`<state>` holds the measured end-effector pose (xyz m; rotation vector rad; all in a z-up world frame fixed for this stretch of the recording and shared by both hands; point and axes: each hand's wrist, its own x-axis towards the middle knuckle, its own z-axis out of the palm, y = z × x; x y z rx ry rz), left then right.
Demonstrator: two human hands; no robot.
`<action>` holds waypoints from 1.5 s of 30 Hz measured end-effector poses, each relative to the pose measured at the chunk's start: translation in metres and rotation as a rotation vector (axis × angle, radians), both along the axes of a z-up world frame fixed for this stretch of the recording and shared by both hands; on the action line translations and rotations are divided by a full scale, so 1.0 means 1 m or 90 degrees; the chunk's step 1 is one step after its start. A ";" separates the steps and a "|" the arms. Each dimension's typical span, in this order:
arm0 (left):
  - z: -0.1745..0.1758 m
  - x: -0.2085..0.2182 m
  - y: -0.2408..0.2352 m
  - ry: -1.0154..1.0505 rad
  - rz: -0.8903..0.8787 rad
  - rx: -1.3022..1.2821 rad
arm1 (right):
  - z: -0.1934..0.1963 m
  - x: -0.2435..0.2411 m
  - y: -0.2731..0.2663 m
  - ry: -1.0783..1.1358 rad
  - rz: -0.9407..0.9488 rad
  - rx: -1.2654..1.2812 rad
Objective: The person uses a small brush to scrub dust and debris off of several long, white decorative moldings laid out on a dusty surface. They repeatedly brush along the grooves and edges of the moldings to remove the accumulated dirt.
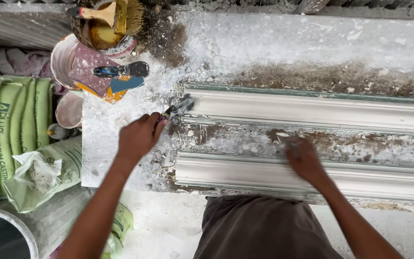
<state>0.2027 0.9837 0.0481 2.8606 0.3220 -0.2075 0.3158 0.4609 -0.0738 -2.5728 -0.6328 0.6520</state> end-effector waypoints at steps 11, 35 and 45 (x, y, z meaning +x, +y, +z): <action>-0.002 0.039 0.041 0.086 -0.276 0.221 | -0.041 0.008 -0.135 -0.130 -0.295 -0.089; -0.016 0.093 -0.031 0.145 -0.311 0.031 | -0.005 0.042 -0.104 0.056 -0.468 -0.173; -0.007 0.107 -0.054 0.233 -0.344 0.096 | -0.023 0.049 -0.109 0.034 -0.474 -0.180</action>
